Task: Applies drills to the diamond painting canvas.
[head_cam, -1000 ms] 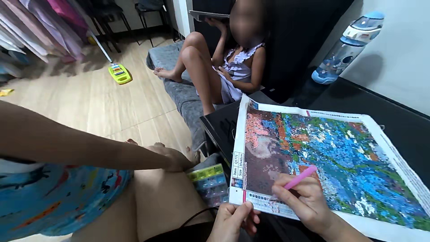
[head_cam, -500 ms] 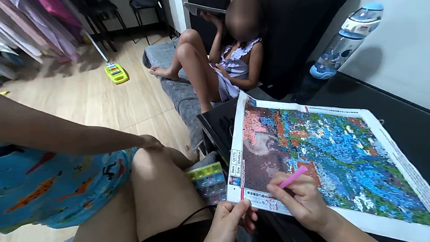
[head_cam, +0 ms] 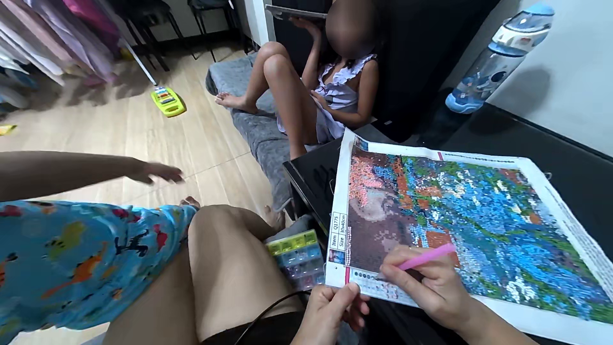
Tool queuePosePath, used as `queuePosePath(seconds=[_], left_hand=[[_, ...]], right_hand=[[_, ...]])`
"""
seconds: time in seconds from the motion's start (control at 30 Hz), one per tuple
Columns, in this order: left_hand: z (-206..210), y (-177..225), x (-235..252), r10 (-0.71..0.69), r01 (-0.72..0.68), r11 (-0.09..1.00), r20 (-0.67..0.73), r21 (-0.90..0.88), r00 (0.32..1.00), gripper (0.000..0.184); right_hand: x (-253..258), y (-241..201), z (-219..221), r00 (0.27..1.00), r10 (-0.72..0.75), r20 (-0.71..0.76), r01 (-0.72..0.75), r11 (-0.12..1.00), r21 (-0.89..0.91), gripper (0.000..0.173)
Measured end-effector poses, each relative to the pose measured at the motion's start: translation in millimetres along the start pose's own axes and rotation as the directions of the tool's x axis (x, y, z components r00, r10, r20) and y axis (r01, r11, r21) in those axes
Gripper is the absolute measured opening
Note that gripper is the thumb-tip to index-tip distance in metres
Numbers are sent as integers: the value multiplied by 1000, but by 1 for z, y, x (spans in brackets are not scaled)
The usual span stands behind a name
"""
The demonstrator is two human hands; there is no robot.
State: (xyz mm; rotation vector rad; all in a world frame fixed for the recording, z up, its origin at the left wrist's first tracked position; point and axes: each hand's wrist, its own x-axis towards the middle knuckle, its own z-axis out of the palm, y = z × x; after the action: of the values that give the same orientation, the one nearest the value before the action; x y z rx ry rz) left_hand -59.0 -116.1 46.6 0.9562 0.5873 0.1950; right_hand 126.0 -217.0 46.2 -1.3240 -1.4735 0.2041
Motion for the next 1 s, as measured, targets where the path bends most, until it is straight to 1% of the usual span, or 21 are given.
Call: queuePosePath(seconds=[0.63, 0.8, 1.0], left_hand=[[1, 1, 0, -9, 9, 1000, 2, -1, 1000, 37], [-1, 0, -1, -3, 3, 1000, 12, -6, 1000, 37], [2, 0, 1, -19, 19, 1000, -9, -11, 1000, 37]], right_hand=[[0, -1, 0, 999, 13, 34, -13, 1000, -22, 28], [0, -1, 1, 999, 19, 41, -20, 1000, 1, 29], [0, -3, 1, 997, 65, 45, -68, 997, 48, 27]])
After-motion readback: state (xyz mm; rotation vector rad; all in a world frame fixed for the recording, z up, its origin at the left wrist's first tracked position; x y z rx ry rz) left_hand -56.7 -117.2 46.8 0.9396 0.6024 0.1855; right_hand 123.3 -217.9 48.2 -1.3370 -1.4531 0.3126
